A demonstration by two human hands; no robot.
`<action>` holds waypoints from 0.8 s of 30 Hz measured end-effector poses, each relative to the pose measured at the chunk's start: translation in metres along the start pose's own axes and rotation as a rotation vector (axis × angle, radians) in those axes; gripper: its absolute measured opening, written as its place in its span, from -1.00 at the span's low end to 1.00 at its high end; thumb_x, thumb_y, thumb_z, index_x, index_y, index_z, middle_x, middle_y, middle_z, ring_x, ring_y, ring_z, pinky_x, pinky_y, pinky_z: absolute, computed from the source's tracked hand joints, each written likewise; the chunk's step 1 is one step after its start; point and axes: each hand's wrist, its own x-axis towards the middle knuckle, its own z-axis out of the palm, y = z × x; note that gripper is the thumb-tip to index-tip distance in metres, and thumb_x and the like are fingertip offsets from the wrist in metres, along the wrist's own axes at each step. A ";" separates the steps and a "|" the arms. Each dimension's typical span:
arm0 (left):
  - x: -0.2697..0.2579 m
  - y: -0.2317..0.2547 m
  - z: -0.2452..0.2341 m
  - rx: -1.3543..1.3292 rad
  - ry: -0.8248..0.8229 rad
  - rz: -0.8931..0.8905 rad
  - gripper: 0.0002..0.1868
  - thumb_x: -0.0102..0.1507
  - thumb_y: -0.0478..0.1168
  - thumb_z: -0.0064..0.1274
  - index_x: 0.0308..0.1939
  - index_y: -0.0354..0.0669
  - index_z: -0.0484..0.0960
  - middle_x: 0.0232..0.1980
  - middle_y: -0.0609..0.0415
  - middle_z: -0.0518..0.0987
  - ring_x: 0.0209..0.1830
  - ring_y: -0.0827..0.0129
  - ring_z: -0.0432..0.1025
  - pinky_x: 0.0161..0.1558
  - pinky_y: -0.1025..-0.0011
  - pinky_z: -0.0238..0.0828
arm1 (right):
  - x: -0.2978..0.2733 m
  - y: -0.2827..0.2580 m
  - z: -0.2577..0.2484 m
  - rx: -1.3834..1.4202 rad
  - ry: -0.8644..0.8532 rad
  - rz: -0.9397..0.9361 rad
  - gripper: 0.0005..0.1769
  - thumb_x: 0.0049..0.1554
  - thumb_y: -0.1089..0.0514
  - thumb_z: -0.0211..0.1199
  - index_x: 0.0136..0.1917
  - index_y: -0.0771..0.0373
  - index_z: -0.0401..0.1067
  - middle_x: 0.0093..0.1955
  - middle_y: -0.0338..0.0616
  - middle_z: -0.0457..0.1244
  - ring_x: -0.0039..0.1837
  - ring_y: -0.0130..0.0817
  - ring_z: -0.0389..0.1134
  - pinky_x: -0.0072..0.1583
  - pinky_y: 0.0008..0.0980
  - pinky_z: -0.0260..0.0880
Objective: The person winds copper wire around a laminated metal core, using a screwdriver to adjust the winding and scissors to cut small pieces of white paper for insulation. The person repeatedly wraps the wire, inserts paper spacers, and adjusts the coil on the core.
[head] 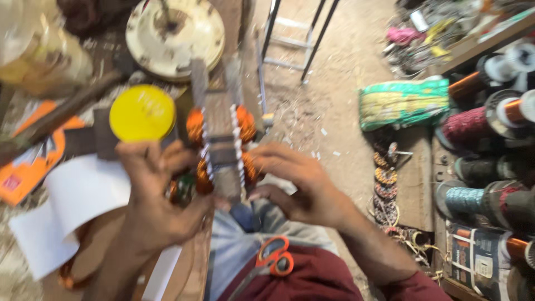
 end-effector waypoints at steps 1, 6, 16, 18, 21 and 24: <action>-0.004 0.000 0.001 -0.002 0.028 -0.010 -0.01 -0.02 -0.26 0.51 0.13 -0.11 -0.06 0.07 0.02 0.09 0.26 0.29 0.39 0.43 0.20 0.44 | -0.001 0.001 0.001 0.007 0.001 0.010 -0.49 0.09 0.38 0.45 0.29 0.33 0.39 0.31 0.06 0.30 0.33 -0.01 0.41 0.31 -0.25 0.47; -0.011 -0.004 -0.003 0.383 0.011 0.050 -0.20 -0.09 -0.19 0.51 0.11 -0.14 0.34 0.02 0.00 0.05 0.04 0.29 0.26 0.25 0.36 0.25 | -0.006 0.009 0.005 0.008 0.049 0.000 -0.63 0.14 0.38 0.44 0.21 0.30 0.46 0.19 -0.07 0.37 0.24 -0.18 0.45 0.24 -0.28 0.50; -0.006 0.005 -0.003 0.412 0.051 0.044 -0.31 -0.10 -0.03 0.54 -0.01 -0.26 0.60 -0.03 0.06 0.01 0.01 0.29 0.15 0.07 0.42 0.31 | -0.001 0.005 0.013 -0.024 0.089 0.022 -0.63 0.06 0.39 0.41 0.15 0.40 0.45 0.15 0.08 0.37 0.22 -0.08 0.44 0.22 -0.24 0.47; -0.005 0.010 0.001 0.434 0.072 -0.032 -0.25 -0.13 -0.03 0.57 0.00 -0.30 0.58 -0.03 0.06 0.03 0.00 0.27 0.19 0.06 0.36 0.32 | -0.006 0.007 0.017 -0.032 0.093 0.063 -0.66 0.08 0.42 0.39 0.13 0.41 0.44 0.15 0.11 0.36 0.21 -0.08 0.45 0.19 -0.26 0.49; -0.011 0.019 0.003 0.434 0.117 -0.041 -0.20 -0.11 -0.07 0.59 0.06 -0.29 0.48 0.00 0.04 0.07 0.03 0.25 0.27 0.10 0.29 0.38 | -0.005 0.009 0.030 -0.138 0.223 0.027 -0.69 0.10 0.52 0.32 0.09 0.34 0.44 0.15 -0.03 0.40 0.22 -0.22 0.48 0.21 -0.33 0.49; -0.020 0.018 0.011 0.256 0.186 0.089 -0.13 0.03 -0.17 0.55 0.18 -0.20 0.19 0.11 0.00 0.11 0.17 0.23 0.39 0.23 0.26 0.48 | -0.008 0.007 0.039 0.110 0.328 0.111 -0.69 0.10 0.57 0.33 0.10 0.40 0.49 0.15 -0.01 0.40 0.18 -0.26 0.45 0.16 -0.32 0.53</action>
